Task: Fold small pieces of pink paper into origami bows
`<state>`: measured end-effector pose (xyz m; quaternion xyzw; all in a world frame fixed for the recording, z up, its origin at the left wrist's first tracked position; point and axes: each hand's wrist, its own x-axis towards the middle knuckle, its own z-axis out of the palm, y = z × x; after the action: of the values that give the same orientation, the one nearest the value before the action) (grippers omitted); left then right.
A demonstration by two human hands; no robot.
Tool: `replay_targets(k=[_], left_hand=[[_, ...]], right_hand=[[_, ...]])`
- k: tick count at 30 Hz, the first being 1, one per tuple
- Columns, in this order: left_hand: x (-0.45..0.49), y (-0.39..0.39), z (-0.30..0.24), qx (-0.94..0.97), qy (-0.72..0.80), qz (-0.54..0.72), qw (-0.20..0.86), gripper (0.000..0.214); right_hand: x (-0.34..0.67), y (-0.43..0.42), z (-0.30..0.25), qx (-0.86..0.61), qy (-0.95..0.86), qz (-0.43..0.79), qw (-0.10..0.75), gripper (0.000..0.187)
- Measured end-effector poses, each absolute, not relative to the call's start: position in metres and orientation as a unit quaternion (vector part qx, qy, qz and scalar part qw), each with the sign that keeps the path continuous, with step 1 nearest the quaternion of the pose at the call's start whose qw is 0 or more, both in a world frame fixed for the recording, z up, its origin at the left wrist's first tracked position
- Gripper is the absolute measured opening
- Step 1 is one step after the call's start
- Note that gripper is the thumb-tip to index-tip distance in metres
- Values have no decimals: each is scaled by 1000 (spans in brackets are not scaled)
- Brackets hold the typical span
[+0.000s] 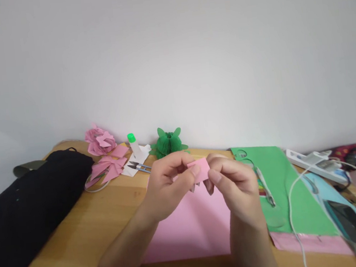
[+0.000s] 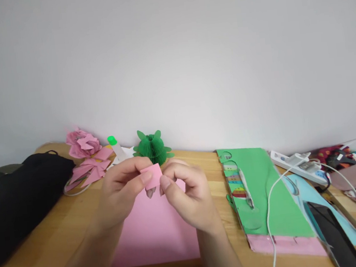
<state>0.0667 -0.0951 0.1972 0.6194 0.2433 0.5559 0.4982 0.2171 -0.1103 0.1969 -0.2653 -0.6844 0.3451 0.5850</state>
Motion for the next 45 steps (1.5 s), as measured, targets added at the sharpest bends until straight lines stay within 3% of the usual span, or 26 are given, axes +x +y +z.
replay_targets(k=[25,34,45], left_hand=[[61,-92,199,653,297,476,509,21],[63,-92,198,690,324,476,438,24],[67,-96,198,725,354,479,347,26]], right_hand=[[225,-104,198,-336,-732,249,537,25],[229,-105,202,-364,-752,219,505,23],[227,-111,204,-419,-768,94,476,23]])
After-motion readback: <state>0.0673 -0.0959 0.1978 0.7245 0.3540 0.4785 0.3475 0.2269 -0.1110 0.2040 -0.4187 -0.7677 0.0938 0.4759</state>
